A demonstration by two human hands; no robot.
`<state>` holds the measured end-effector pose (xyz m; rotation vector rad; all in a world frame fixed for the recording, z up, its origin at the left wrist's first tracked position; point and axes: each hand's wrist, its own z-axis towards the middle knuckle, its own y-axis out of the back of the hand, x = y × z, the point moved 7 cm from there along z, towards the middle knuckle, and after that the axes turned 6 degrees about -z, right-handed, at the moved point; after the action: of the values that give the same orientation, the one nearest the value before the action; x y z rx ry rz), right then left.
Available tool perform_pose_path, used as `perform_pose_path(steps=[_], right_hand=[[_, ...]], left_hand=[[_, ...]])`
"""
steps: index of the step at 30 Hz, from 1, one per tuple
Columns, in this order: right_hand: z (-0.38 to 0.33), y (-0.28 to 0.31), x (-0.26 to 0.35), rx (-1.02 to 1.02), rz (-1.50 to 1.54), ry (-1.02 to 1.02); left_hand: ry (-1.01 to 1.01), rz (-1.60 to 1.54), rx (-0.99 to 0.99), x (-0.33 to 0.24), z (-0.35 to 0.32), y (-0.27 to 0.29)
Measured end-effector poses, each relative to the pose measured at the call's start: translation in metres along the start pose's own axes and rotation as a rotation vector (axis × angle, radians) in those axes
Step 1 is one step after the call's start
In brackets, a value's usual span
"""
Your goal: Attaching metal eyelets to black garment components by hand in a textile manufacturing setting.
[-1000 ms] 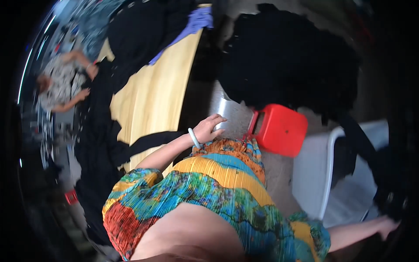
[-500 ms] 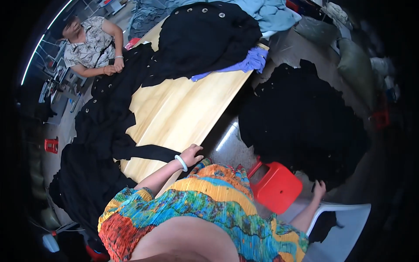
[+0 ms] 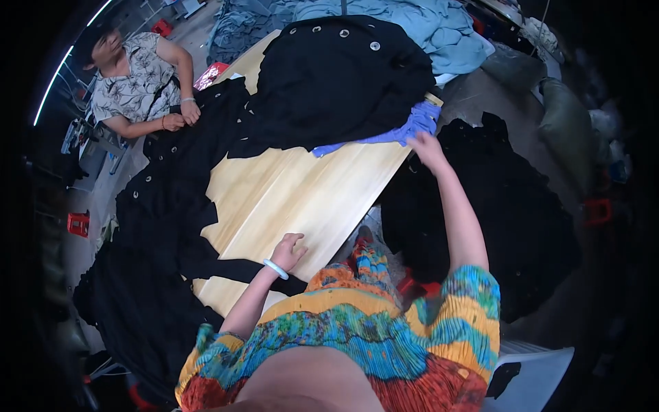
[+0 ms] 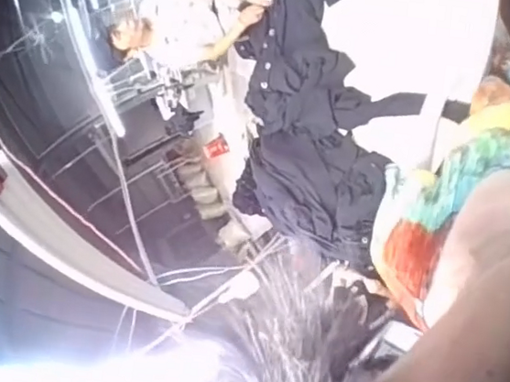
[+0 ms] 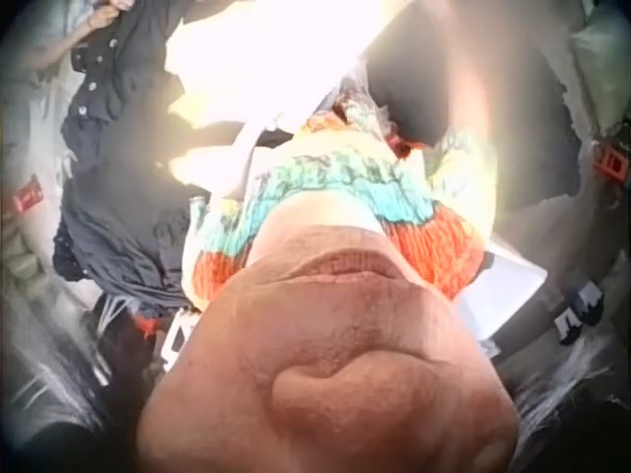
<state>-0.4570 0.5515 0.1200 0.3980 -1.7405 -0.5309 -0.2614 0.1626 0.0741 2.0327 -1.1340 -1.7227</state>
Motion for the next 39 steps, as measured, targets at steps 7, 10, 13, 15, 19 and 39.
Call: perform_pose_path(steps=[7,10,13,15,19,39], right_hand=[[0.178,0.013,0.083,-0.249,0.190,-0.052],[0.222,0.020,0.073,-0.372,0.407,-0.143],[0.204,0.015,0.101,-0.468,0.506,-0.183],[0.205,0.003,0.115,-0.363,0.724,-0.016],[0.182,-0.002,0.162,-0.412,0.444,0.288],[0.239,-0.011,0.151,0.077,1.046,-0.086]], left_hand=[[0.102,0.012,-0.237,0.009,0.029,0.030],[0.272,-0.100,-0.172,-0.008,0.051,0.037],[0.229,-0.068,-0.212,-0.020,0.072,0.043],[0.227,-0.069,-0.229,-0.026,0.089,0.048],[0.206,-0.064,-0.235,-0.043,0.119,0.057],[0.252,-0.101,-0.281,-0.068,0.164,0.100]])
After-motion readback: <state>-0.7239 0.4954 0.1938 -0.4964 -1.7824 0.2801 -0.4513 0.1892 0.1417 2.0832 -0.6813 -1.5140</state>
